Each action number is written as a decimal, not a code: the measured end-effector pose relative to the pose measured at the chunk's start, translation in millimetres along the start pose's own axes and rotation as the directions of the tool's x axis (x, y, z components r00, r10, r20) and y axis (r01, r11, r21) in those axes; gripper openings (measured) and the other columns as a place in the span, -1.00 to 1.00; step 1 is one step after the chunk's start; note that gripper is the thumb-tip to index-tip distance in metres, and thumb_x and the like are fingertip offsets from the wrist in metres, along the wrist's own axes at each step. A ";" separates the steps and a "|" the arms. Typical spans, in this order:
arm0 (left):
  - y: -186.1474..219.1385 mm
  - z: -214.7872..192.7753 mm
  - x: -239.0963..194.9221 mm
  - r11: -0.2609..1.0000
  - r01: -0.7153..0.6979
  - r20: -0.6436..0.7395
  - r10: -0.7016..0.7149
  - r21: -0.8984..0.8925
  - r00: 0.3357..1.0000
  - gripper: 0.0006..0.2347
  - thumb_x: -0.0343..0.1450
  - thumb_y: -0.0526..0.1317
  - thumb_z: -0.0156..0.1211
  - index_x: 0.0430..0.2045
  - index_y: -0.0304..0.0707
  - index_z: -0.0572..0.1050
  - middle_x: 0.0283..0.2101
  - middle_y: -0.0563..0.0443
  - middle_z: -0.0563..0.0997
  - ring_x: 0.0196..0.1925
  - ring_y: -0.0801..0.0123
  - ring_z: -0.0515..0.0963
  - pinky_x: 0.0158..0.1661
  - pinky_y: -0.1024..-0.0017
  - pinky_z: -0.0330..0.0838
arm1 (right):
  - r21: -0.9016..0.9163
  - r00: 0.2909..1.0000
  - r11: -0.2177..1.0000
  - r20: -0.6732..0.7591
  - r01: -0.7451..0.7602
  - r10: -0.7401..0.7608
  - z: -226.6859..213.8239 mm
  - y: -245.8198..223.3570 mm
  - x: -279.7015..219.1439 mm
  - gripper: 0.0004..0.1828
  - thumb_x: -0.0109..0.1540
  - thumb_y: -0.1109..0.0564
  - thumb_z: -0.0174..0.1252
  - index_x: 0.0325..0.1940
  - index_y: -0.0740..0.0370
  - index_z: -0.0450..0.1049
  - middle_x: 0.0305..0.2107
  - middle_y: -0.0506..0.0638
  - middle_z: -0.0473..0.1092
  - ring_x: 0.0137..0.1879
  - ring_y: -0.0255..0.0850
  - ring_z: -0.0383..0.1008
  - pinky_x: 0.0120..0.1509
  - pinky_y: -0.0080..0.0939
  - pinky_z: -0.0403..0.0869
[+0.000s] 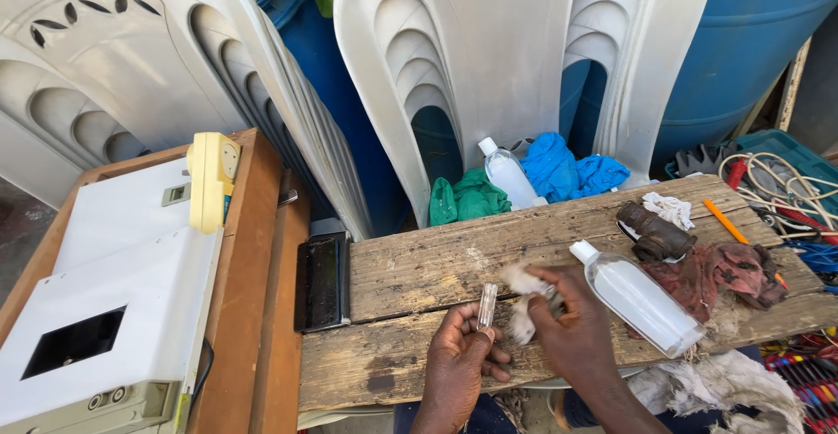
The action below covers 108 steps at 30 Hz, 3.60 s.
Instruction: Repairing an electrical plug by disassembling it with a screwdriver to inspect and fix internal wiring.
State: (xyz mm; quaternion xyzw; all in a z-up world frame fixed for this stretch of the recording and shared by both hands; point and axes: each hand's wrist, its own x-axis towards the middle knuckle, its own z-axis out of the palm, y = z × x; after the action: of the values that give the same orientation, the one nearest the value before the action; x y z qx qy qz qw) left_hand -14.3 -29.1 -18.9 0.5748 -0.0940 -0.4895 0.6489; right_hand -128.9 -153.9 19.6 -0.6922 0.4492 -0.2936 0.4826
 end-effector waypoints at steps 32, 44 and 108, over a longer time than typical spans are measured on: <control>-19.9 71.2 79.6 0.445 -0.338 0.042 0.553 0.829 0.832 -0.45 0.27 -0.03 0.25 0.26 0.17 0.57 0.09 0.02 0.66 0.09 0.12 0.67 0.06 0.20 0.55 | 0.312 0.996 0.946 -0.004 -0.084 0.089 -58.8 25.7 11.9 -0.36 0.21 0.27 0.11 0.40 -0.02 0.52 -0.29 -0.19 0.34 -0.35 -0.36 0.37 -0.23 -0.28 0.42; 1.8 105.7 90.5 0.024 -0.275 0.249 0.356 0.961 0.901 -0.63 0.39 0.01 0.15 0.12 0.30 0.59 -0.01 0.03 0.60 0.13 0.09 0.59 0.04 -0.01 0.48 | -0.346 0.978 0.915 0.044 0.208 -0.206 -78.6 33.9 28.9 -0.54 0.28 0.10 0.05 0.28 0.12 0.46 -0.01 0.13 0.30 -0.15 0.30 0.49 -0.29 0.47 0.40; -131.8 336.4 137.7 0.030 -0.731 0.711 0.206 0.682 0.672 -0.74 0.42 0.06 0.20 -0.09 0.30 0.75 -0.07 0.36 0.75 0.01 0.28 0.73 -0.07 0.24 0.75 | -0.087 0.897 0.906 -0.208 -0.413 0.389 -575.2 116.8 87.4 -0.56 0.28 -0.09 0.21 0.21 -0.01 0.64 0.02 -0.23 0.66 0.06 -0.42 0.57 0.22 -0.31 0.48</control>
State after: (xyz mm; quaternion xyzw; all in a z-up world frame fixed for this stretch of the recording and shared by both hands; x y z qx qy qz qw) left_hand -244.9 -333.0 -81.9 0.6489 -0.6983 -0.1800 0.2426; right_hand -614.5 -480.9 116.6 -0.5836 0.6434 -0.2215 0.4431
